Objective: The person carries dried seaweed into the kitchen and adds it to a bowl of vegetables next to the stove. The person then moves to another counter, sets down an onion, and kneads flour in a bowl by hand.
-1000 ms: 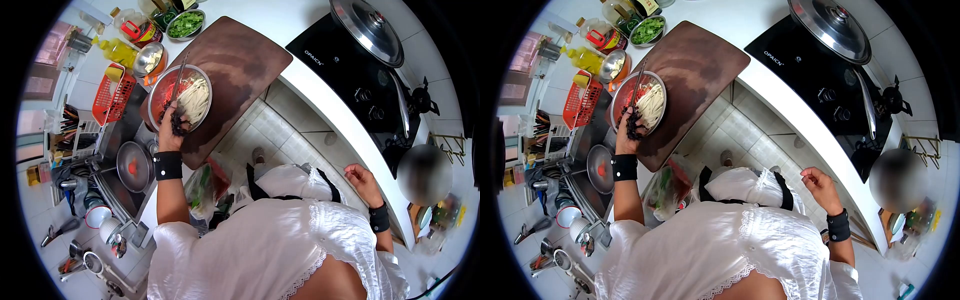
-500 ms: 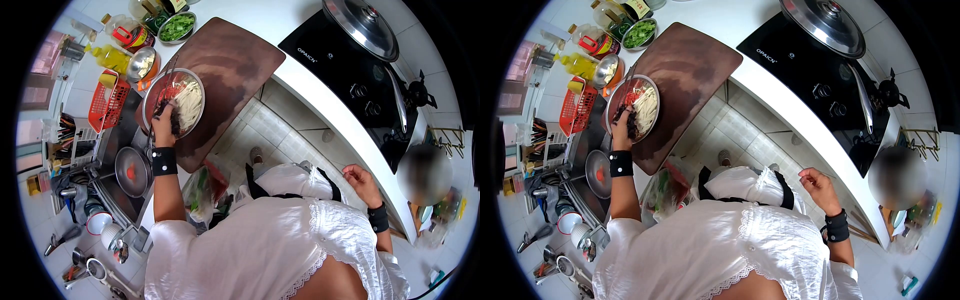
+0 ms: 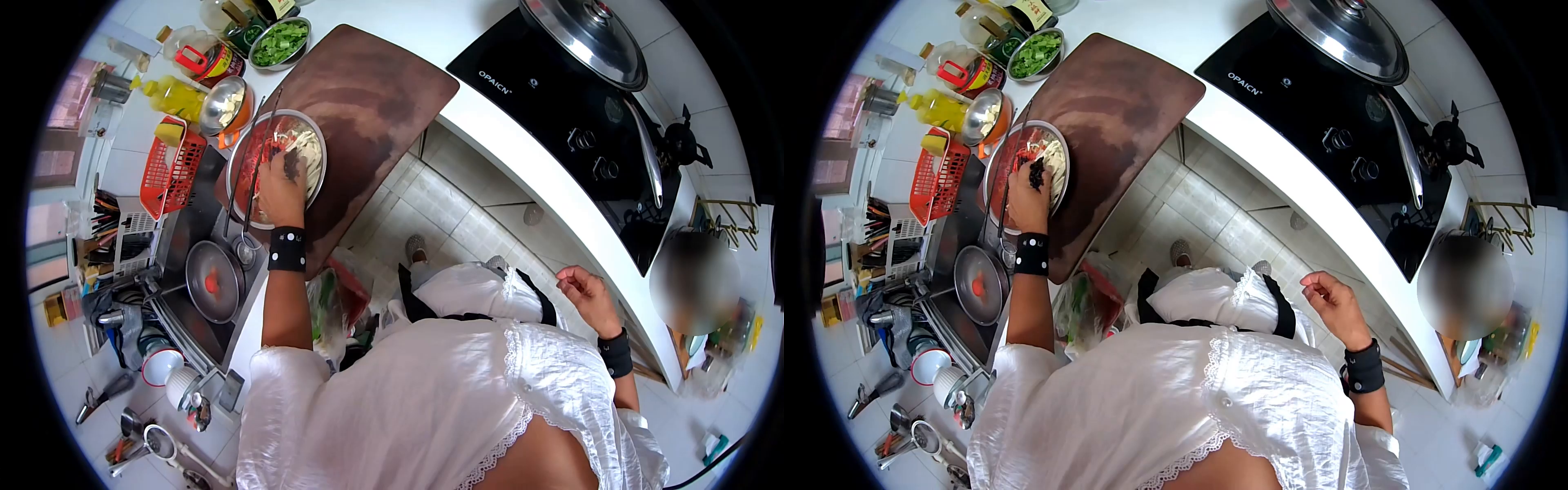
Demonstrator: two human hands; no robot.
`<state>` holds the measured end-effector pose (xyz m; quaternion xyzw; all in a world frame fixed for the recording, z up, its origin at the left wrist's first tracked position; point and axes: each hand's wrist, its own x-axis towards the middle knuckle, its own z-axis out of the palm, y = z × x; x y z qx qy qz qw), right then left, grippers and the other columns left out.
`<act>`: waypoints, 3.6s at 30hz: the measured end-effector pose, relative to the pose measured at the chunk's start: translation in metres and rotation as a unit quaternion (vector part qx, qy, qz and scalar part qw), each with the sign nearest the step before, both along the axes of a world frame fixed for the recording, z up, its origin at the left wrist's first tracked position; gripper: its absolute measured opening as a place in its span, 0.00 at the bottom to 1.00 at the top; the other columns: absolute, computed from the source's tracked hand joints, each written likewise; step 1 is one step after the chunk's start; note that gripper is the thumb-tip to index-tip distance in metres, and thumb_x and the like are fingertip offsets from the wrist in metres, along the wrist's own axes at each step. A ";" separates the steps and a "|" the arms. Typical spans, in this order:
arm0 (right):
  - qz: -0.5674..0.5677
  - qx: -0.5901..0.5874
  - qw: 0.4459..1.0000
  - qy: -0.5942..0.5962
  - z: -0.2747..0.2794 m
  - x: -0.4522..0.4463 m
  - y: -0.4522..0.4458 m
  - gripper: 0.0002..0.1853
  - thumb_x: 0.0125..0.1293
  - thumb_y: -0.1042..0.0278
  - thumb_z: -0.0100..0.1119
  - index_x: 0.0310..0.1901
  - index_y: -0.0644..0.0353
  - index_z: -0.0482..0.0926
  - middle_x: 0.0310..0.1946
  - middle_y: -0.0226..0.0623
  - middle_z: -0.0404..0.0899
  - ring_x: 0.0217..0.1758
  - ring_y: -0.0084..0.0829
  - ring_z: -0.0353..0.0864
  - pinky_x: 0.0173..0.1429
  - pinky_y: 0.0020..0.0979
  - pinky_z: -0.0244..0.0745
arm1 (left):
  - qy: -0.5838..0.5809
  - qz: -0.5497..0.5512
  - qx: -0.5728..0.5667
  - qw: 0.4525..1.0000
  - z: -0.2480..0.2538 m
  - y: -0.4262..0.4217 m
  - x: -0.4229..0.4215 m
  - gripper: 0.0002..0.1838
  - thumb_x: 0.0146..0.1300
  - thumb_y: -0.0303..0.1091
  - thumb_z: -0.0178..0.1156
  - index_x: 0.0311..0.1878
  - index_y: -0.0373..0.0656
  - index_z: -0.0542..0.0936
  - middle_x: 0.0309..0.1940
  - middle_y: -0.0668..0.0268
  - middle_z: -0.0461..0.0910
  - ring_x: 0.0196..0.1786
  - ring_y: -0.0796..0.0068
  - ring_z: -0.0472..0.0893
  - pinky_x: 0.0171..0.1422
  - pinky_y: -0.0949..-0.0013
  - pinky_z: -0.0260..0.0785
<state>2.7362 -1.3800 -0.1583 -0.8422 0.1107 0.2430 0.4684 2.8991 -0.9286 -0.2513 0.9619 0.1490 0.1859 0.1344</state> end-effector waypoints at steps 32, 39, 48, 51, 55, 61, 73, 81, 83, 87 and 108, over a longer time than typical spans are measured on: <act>0.013 -0.008 1.000 -0.001 -0.009 -0.004 0.007 0.07 0.59 0.77 0.52 0.39 0.64 0.73 0.28 0.28 0.73 0.32 0.16 0.70 0.37 0.18 0.67 | 0.056 0.016 -0.538 0.841 0.062 0.036 -0.022 0.26 0.62 0.51 0.43 0.57 0.45 0.68 0.51 0.69 0.71 0.51 0.78 0.69 0.46 0.79 0.59; 0.012 0.001 1.000 -0.010 -0.015 -0.005 0.007 0.07 0.59 0.78 0.52 0.39 0.64 0.73 0.28 0.28 0.73 0.32 0.17 0.71 0.37 0.18 0.67 | -0.106 0.034 -0.480 0.870 0.033 0.072 -0.029 0.12 0.61 0.31 0.52 0.44 0.36 0.77 0.36 0.69 0.77 0.35 0.84 0.74 0.37 0.84 0.63; 0.027 -0.046 0.994 -0.095 -0.009 -0.020 -0.006 0.11 0.54 0.83 0.50 0.39 0.63 0.74 0.31 0.35 0.72 0.31 0.22 0.72 0.35 0.21 0.68 | -0.190 -0.033 -0.200 0.961 0.062 0.055 -0.028 0.12 0.60 0.31 0.54 0.44 0.37 0.78 0.37 0.65 0.79 0.37 0.78 0.75 0.43 0.76 0.67; 0.034 -0.068 0.984 -0.162 -0.003 -0.034 -0.010 0.17 0.47 0.87 0.47 0.38 0.58 0.75 0.32 0.35 0.69 0.32 0.29 0.69 0.33 0.24 0.66 | -0.156 -0.107 -0.055 0.980 0.090 0.020 -0.026 0.15 0.59 0.32 0.51 0.49 0.38 0.75 0.45 0.59 0.75 0.47 0.64 0.73 0.53 0.66 0.61; -0.014 -0.077 0.971 -0.225 -0.018 -0.064 -0.028 0.13 0.46 0.84 0.50 0.35 0.60 0.74 0.32 0.39 0.69 0.35 0.36 0.72 0.38 0.30 0.70 | -0.173 -0.219 -0.037 0.959 0.087 -0.008 0.008 0.17 0.59 0.30 0.52 0.52 0.37 0.73 0.47 0.57 0.74 0.48 0.66 0.72 0.55 0.67 0.60; -0.143 -0.018 0.985 -0.096 -0.016 -0.125 -0.046 0.04 0.54 0.75 0.53 0.33 0.61 0.73 0.23 0.35 0.72 0.28 0.29 0.73 0.34 0.27 0.68 | -0.126 -0.145 -0.244 0.950 0.151 -0.107 -0.002 0.15 0.61 0.37 0.52 0.42 0.35 0.79 0.37 0.55 0.79 0.38 0.64 0.77 0.46 0.66 0.68; -0.272 -0.095 0.934 -0.211 -0.026 -0.209 -0.149 0.04 0.48 0.79 0.51 0.26 0.60 0.70 0.31 0.40 0.71 0.35 0.38 0.72 0.36 0.31 0.68 | 0.072 -0.507 -0.315 0.799 0.059 -0.351 -0.078 0.15 0.50 0.20 0.54 0.19 0.42 0.57 0.18 0.72 0.52 0.23 0.80 0.54 0.26 0.74 0.50; -0.226 -0.081 0.934 -0.266 -0.013 -0.190 -0.244 0.12 0.47 0.85 0.48 0.33 0.59 0.74 0.47 0.41 0.69 0.42 0.38 0.73 0.44 0.27 0.70 | 0.223 -0.461 -0.309 0.801 0.056 -0.435 -0.110 0.10 0.48 0.16 0.52 0.34 0.40 0.74 0.28 0.66 0.71 0.27 0.76 0.71 0.37 0.75 0.67; -0.211 -0.037 0.948 -0.235 0.002 -0.161 -0.259 0.11 0.49 0.83 0.48 0.35 0.60 0.74 0.46 0.40 0.70 0.42 0.36 0.74 0.44 0.27 0.70 | 0.182 -0.461 -0.337 0.800 0.056 -0.434 -0.107 0.15 0.50 0.17 0.52 0.42 0.41 0.74 0.36 0.66 0.73 0.34 0.76 0.73 0.43 0.76 0.66; -0.164 -0.051 0.950 -0.262 0.007 -0.107 -0.267 0.10 0.53 0.78 0.48 0.39 0.61 0.73 0.42 0.38 0.73 0.39 0.33 0.75 0.42 0.27 0.70 | 0.247 -0.322 -0.496 0.768 0.049 -0.417 -0.087 0.16 0.55 0.21 0.52 0.49 0.39 0.72 0.44 0.65 0.73 0.47 0.75 0.74 0.52 0.77 0.64; -0.275 0.085 0.941 -0.180 -0.003 0.080 -0.196 0.14 0.64 0.63 0.47 0.42 0.66 0.73 0.31 0.37 0.77 0.35 0.26 0.75 0.42 0.25 0.69 | 0.431 -0.374 -0.576 0.585 0.014 -0.446 0.014 0.16 0.63 0.36 0.47 0.51 0.41 0.70 0.46 0.62 0.73 0.46 0.71 0.74 0.48 0.71 0.67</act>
